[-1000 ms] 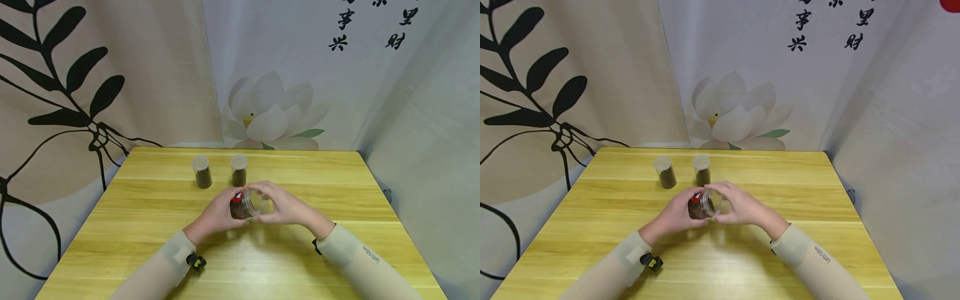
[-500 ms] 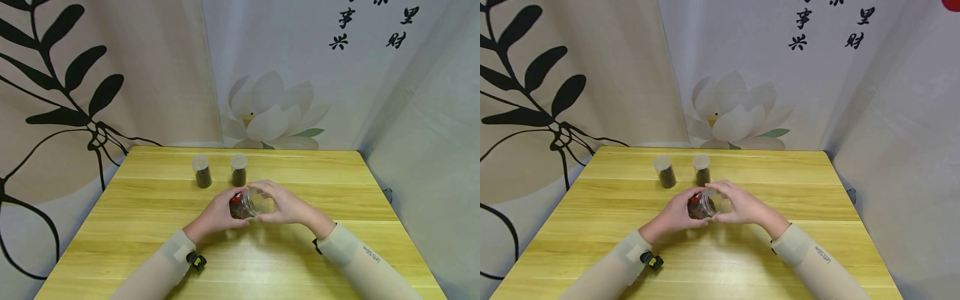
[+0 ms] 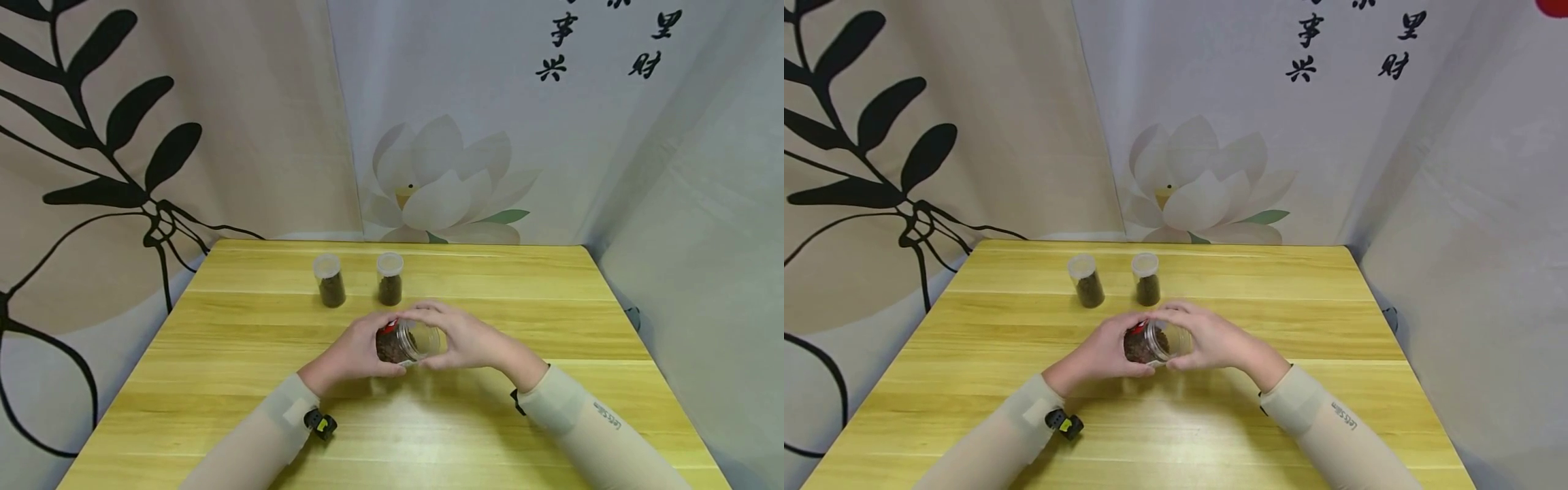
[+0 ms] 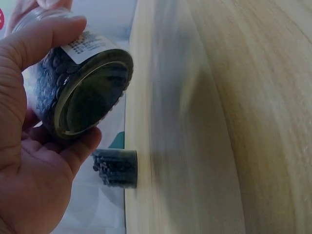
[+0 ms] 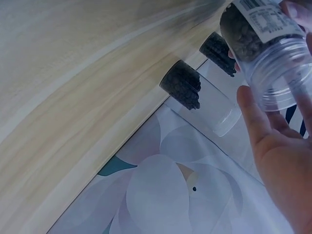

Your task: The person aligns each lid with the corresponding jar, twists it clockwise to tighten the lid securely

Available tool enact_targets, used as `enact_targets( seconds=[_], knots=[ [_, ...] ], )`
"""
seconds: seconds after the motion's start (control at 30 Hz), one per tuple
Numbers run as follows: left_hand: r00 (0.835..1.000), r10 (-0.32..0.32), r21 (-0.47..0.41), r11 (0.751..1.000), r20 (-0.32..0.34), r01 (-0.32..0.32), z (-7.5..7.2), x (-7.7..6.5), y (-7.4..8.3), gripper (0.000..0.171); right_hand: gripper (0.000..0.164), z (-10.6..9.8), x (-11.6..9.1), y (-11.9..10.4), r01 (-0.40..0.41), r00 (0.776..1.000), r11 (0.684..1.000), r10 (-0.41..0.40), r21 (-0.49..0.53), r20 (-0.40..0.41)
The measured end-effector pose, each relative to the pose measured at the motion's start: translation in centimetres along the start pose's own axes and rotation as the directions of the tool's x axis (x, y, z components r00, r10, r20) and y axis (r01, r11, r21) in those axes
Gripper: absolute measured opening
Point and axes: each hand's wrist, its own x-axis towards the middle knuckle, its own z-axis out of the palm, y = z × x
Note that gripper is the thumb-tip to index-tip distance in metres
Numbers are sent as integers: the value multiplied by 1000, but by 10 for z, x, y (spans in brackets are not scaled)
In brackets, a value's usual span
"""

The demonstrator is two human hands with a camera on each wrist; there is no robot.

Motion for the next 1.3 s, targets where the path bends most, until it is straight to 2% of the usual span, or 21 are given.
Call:
enact_targets(
  seconds=[0.17,0.37,0.53,0.77,1.0,1.23,1.3],
  knots=[
    [1000,-12,-17,1000,15,12,-1,1,4,96,83,0,0,1,0,1000,1000,0,1,5],
    [1000,-30,33,999,-7,30,1,2,6,100,82,2,1,5,-38,999,996,38,78,-8],
    [999,-14,81,997,-42,18,3,3,8,99,86,3,1,8,-97,995,988,98,122,-8],
    [997,-9,136,991,-70,19,3,2,13,97,90,5,0,11,-153,988,982,154,110,-5],
    [997,-28,150,988,-70,38,5,1,11,98,92,6,0,11,-160,987,983,161,96,-9],
    [997,-36,160,986,-65,46,5,1,9,99,113,5,-2,10,-196,980,979,197,62,-10],
    [997,-47,163,985,-67,57,5,1,8,98,114,4,-3,10,-171,985,984,173,51,-27]
  ],
)
